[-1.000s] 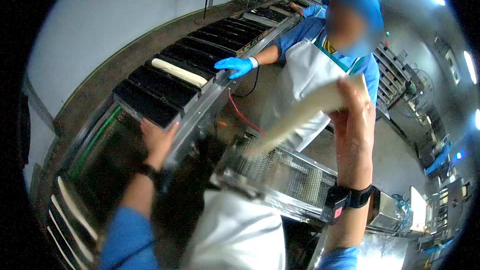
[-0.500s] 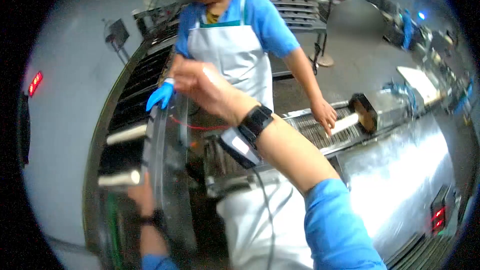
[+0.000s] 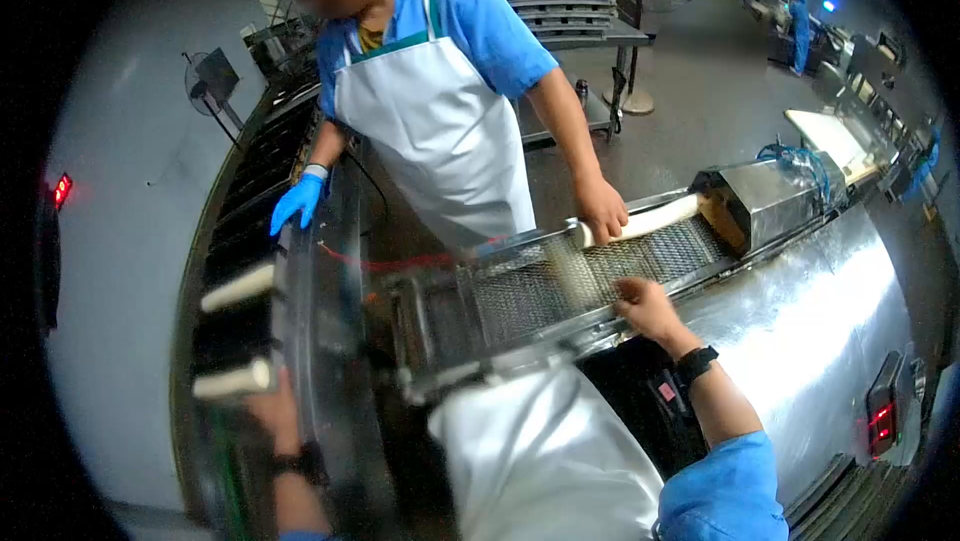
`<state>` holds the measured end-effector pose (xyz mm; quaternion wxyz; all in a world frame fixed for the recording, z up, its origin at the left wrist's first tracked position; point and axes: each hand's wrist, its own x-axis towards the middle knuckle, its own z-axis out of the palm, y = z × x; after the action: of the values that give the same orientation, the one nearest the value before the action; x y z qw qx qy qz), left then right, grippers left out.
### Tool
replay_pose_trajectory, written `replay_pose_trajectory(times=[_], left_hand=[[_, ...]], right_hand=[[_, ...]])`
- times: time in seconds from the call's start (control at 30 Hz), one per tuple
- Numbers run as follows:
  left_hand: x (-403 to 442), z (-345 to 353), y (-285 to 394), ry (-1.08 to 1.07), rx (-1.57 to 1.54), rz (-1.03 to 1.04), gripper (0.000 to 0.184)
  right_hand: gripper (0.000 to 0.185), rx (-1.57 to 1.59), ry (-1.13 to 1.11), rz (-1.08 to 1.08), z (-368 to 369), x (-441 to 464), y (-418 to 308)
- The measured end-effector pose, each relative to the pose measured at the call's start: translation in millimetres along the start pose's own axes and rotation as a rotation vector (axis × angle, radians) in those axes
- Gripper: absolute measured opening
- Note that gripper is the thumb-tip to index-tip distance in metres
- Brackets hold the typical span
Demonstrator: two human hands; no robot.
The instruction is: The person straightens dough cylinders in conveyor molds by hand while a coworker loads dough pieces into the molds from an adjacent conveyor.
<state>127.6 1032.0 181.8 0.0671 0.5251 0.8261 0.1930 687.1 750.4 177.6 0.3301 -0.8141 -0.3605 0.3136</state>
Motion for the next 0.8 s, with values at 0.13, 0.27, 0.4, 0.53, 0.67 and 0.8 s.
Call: replay_pose_trajectory(times=[0.13, 0.27, 0.4, 0.53, 0.67, 0.8], left_hand=[[7.6, 8.0, -4.0, 0.003, -0.081, 0.068, 0.125], [2.5, 2.2, 2.3, 0.028, -0.097, 0.082, 0.126], [1.7, -2.2, 3.9, -0.029, -0.109, 0.022, 0.129], [-3.8, -2.2, 7.7, 0.016, -0.053, -0.088, 0.132], [-14.9, -9.8, 23.1, 0.049, -0.006, -0.155, 0.131], [-14.4, -4.3, 14.1, 0.044, 0.017, -0.132, 0.126]], right_hand=[[0.064, -0.507, 0.576, -0.09, -26.4, 8.5, 73.5], [0.065, -0.641, 0.695, -0.001, -30.2, 15.1, 107.5], [0.065, -0.787, 0.699, 0.109, -28.1, 32.3, 104.1], [0.067, -0.783, 0.695, 0.103, -32.3, 46.4, 104.9], [0.069, -0.766, 0.74, 0.141, -31.8, 61.4, 111.6], [0.067, -0.694, 0.743, 0.142, -33.5, 59.9, 109.4]])
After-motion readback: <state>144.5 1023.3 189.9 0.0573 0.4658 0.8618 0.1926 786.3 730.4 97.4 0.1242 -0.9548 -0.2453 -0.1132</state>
